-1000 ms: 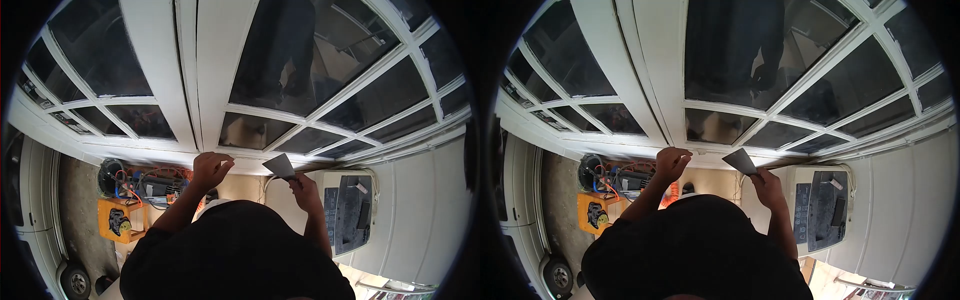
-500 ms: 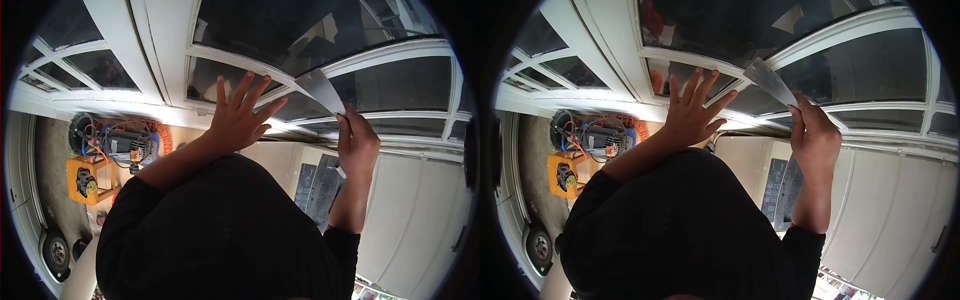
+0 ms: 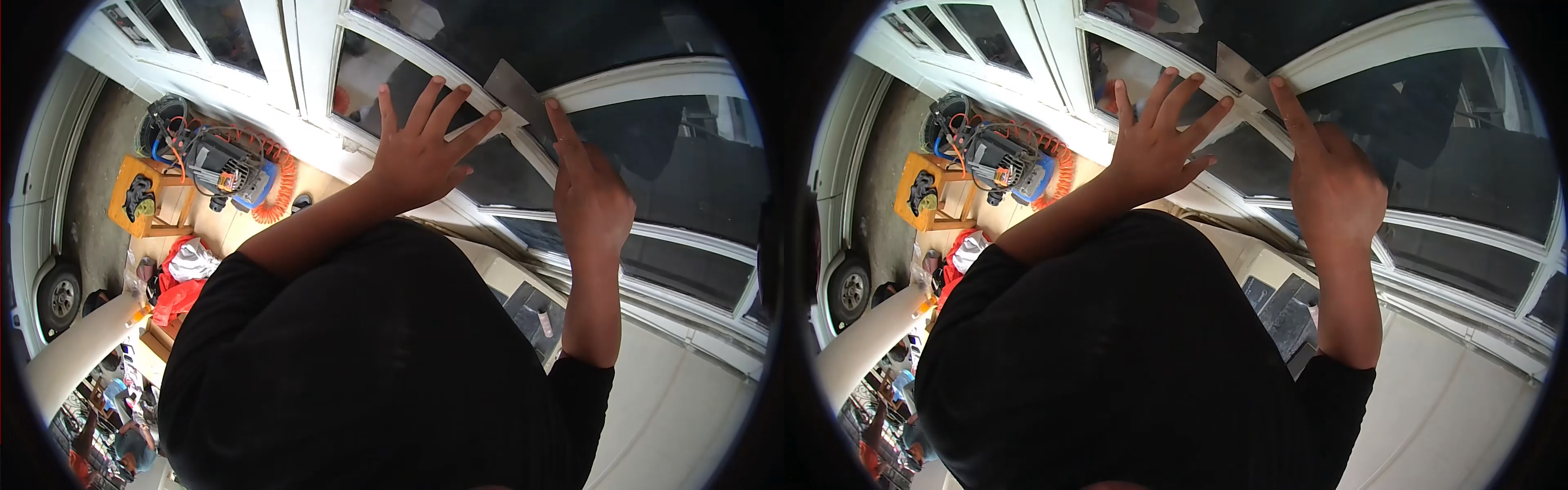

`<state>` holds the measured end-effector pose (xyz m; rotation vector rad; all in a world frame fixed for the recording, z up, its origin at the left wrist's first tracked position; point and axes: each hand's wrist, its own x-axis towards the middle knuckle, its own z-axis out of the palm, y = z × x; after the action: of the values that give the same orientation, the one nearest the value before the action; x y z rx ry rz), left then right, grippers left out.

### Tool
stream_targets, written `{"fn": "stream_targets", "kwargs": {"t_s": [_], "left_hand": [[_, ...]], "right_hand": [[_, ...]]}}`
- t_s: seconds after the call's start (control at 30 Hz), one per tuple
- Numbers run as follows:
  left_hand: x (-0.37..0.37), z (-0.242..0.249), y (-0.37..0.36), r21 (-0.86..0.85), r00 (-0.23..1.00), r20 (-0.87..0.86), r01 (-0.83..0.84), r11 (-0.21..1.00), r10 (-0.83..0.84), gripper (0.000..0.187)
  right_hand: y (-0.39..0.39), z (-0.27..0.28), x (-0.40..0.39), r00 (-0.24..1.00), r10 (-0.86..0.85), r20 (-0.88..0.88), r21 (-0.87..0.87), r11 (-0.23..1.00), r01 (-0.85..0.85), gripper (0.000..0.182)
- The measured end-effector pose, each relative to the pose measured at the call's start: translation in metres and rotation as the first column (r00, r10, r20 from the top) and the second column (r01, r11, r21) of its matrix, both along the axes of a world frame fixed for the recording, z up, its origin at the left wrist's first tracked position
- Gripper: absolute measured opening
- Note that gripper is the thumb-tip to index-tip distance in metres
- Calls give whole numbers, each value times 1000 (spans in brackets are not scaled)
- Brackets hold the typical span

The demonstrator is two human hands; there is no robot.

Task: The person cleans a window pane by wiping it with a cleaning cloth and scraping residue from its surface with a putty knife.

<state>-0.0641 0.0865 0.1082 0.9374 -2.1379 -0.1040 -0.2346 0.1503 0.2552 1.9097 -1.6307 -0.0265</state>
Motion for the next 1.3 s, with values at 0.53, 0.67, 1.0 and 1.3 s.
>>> {"fn": "stream_targets", "kwargs": {"t_s": [0.53,0.67,1.0,1.3], "left_hand": [[-5,9,-2,69,1000,1,-9,998,8,82],[-6,8,-3,51,1000,-9,3,999,-2,82],[-3,6,-6,35,1000,-16,28,999,-27,83],[1,5,-8,21,998,-15,57,998,-57,84]], "right_hand": [[3,-8,12,993,-86,-75,-14,996,85,61],[6,-10,15,993,-95,-71,-31,995,93,61],[7,-20,14,997,-74,36,-77,994,76,80],[7,-25,16,995,-75,66,-101,992,81,79]]}}
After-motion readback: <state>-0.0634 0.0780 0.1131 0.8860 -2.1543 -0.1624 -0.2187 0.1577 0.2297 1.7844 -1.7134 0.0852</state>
